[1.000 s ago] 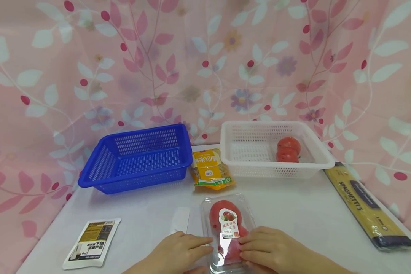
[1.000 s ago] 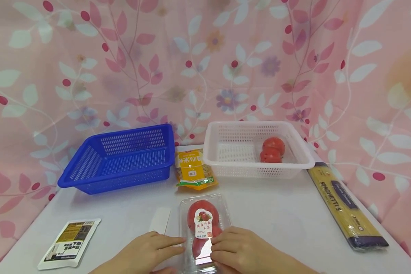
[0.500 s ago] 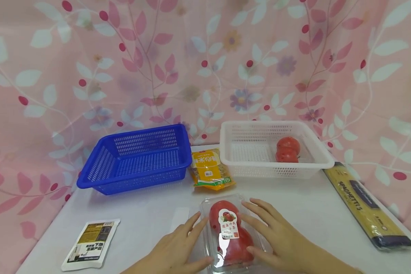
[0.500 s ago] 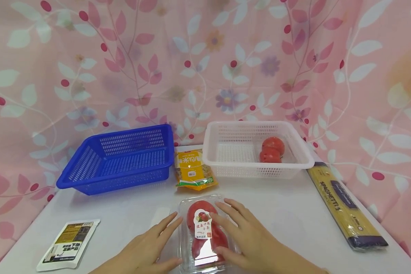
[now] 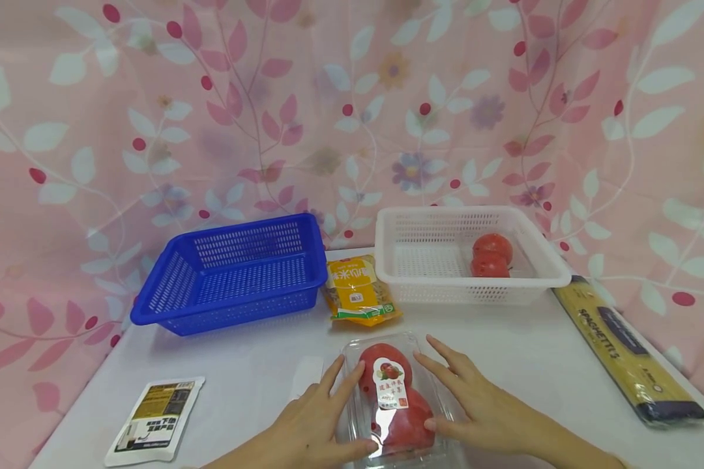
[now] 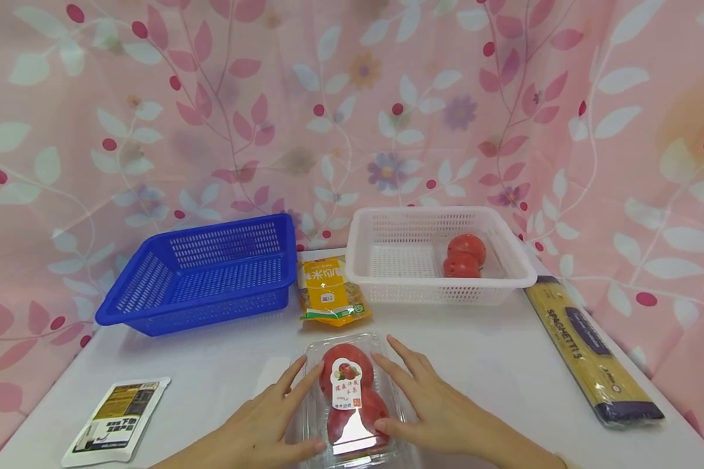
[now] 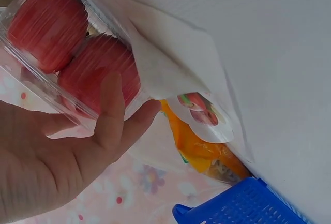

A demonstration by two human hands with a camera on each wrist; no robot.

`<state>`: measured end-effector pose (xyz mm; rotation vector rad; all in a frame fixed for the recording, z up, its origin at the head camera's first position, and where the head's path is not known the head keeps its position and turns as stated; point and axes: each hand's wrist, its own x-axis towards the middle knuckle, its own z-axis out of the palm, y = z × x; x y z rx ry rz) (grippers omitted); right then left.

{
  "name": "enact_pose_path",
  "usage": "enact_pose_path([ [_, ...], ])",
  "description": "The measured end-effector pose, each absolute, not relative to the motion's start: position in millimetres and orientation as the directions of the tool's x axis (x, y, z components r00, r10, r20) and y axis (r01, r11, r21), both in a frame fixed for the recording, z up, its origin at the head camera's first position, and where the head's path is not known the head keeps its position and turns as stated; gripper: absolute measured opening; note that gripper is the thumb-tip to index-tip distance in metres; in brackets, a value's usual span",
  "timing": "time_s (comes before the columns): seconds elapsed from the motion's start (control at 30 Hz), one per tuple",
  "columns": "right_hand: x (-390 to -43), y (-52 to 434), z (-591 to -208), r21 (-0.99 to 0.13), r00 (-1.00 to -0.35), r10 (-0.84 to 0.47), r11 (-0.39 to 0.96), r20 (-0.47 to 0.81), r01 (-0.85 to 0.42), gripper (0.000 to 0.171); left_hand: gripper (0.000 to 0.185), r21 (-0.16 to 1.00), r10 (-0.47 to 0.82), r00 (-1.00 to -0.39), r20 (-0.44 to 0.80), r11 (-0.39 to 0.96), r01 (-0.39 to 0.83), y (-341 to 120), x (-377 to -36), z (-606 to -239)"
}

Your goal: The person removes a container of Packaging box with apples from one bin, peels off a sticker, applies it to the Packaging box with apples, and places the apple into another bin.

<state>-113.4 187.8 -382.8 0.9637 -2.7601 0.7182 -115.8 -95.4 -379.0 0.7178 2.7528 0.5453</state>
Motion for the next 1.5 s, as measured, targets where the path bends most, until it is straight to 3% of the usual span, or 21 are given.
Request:
enact_pose_path([
  [0.23,-114.5,186.1,-386.5,-0.522,-0.791,-0.598,0.638,0.128,-0.566,0.085,0.109,0.518,0.514,-0.830,-0.218,0.782,0.348,-91.7,-114.1,-379.5],
  [0.5,-111.9,180.4,-386.1,-0.605,-0.812,-0.580,0.625,0.065,-0.494,0.087,0.113,0.508,0.588,-0.800,-0.116,0.728,0.461,-90.0,-113.0,-382.6],
  [0.73,-110.5,178.4,-384.1,-0.569,-0.781,-0.606,0.592,0.154,-0.571,0.091,0.106,0.504,0.596,-0.801,-0.056,0.710,0.492,-81.1,-111.5,-375.5],
  [0.83,-110.5,176.2,-382.8,-0.590,-0.797,-0.590,0.602,0.126,-0.538,0.092,0.104,0.507,0.591,-0.805,-0.047,0.709,0.490,-78.9,-111.9,-373.5],
  [1.2,-109.6,165.6,-380.1,-0.488,-0.817,-0.556,0.676,0.156,-0.553,0.098,0.105,0.481,0.578,-0.816,-0.010,0.718,0.503,-74.2,-115.0,-376.3],
  [1.5,-109.4,162.7,-372.9,-0.542,-0.805,-0.592,0.665,0.036,-0.513,0.099,0.100,0.444,0.585,-0.811,0.029,0.719,0.534,-71.1,-115.8,-375.7],
])
